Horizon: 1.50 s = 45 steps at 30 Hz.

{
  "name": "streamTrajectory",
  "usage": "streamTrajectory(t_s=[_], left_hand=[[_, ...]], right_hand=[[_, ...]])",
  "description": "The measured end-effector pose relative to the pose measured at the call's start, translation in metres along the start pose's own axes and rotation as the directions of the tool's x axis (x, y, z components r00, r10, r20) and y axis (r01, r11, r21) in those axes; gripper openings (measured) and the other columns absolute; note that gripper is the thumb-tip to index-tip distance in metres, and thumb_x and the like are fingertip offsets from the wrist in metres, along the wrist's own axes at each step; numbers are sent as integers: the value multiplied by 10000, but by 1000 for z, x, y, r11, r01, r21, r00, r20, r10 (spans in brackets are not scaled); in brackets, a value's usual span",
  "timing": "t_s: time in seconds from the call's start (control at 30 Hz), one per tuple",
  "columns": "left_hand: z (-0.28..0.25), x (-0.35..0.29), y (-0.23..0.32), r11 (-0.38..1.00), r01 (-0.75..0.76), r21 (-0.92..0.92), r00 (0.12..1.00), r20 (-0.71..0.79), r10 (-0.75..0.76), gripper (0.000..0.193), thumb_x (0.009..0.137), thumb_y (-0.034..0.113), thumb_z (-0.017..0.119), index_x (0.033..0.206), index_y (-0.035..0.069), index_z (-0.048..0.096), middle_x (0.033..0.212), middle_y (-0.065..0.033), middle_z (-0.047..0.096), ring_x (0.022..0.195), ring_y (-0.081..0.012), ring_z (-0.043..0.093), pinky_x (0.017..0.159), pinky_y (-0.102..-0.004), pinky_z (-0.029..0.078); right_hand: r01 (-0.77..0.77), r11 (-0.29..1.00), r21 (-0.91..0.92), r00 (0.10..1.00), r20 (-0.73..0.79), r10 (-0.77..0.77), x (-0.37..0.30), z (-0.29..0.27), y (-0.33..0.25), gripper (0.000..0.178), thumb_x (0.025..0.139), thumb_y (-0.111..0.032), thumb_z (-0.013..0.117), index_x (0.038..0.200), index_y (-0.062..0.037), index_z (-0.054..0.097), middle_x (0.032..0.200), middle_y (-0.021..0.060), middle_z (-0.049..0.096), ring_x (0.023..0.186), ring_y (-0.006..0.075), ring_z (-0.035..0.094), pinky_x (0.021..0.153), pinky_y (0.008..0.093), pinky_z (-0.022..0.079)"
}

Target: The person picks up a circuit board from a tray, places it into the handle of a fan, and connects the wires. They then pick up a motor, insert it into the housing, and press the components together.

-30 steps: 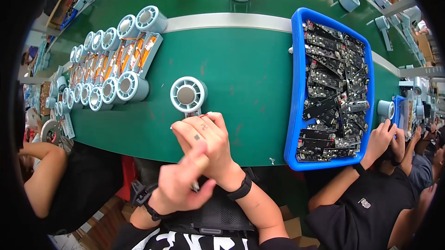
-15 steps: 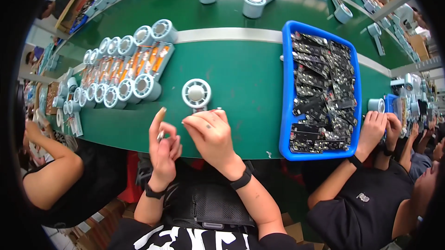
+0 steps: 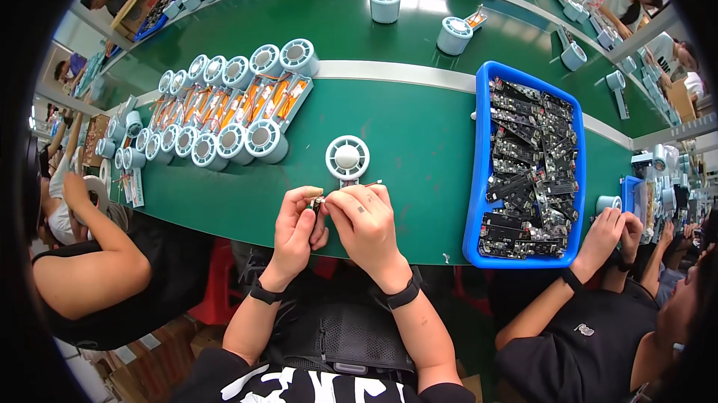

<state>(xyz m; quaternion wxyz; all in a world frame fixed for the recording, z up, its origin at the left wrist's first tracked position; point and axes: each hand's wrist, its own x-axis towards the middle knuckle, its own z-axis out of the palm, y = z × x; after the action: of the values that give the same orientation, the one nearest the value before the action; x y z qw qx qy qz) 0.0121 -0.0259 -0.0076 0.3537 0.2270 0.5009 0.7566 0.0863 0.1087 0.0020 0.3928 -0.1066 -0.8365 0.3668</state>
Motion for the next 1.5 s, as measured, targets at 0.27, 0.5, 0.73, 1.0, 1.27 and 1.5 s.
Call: streamTrajectory(t_s=[0.27, 0.5, 0.73, 1.0, 1.27, 1.5], left_hand=[[-4, 0, 0, 1000, 21, 15, 1000, -11, -21, 290, 1039, 58, 479, 1327, 23, 462, 1056, -79, 567, 513, -44, 416, 454, -217, 354], [-7, 2, 1, 1000, 27, 13, 1000, 4, -27, 265, 1043, 69, 481, 1304, 27, 479, 1055, -101, 563, 539, -56, 403, 432, -217, 364], [-5, -4, 6, 996, 68, 50, 998, -16, -68, 243, 1038, 70, 493, 1272, 14, 528, 918, -76, 594, 508, -57, 402, 415, -221, 365], [-20, -5, 20, 984, 160, 75, 987, -5, -160, 229, 1024, 34, 493, 1241, -5, 555, 900, -67, 640, 480, -43, 452, 401, -210, 373], [-16, -2, 16, 972, 214, 98, 974, 61, -220, 234, 1018, 40, 505, 1242, -6, 555, 853, -62, 630, 463, -44, 449, 393, -212, 378], [-12, 1, 24, 966, 244, 85, 969, 19, -247, 228, 1013, 29, 478, 1221, -11, 563, 890, -87, 632, 470, -60, 433, 391, -218, 382]], right_hand=[[2, 1000, -6, 1000, 5, -2, 2, -1, -1, 178, 762, 31, 752, 900, -55, 679, 840, 66, 663, 755, 255, 605, 716, 354, 474], [-24, 1000, -6, 1000, 12, 24, 3, -1, -3, 175, 767, 33, 748, 904, -51, 677, 842, 74, 661, 766, 266, 599, 720, 358, 476], [-14, 1000, -21, 999, 32, 15, 0, -6, -11, 168, 775, 32, 740, 908, -48, 677, 845, 72, 664, 757, 270, 603, 718, 363, 476], [67, 994, -92, 995, 80, -59, -3, -3, -18, 156, 805, -17, 721, 933, -42, 635, 822, 63, 627, 730, 237, 608, 741, 369, 460], [70, 983, -170, 987, 152, -44, -4, -16, -18, 156, 809, -26, 704, 929, -45, 607, 814, 66, 593, 739, 246, 595, 752, 369, 469], [54, 983, -177, 984, 179, -21, 2, -16, -23, 213, 780, 11, 754, 957, -48, 651, 840, 82, 628, 765, 274, 611, 713, 376, 512]])
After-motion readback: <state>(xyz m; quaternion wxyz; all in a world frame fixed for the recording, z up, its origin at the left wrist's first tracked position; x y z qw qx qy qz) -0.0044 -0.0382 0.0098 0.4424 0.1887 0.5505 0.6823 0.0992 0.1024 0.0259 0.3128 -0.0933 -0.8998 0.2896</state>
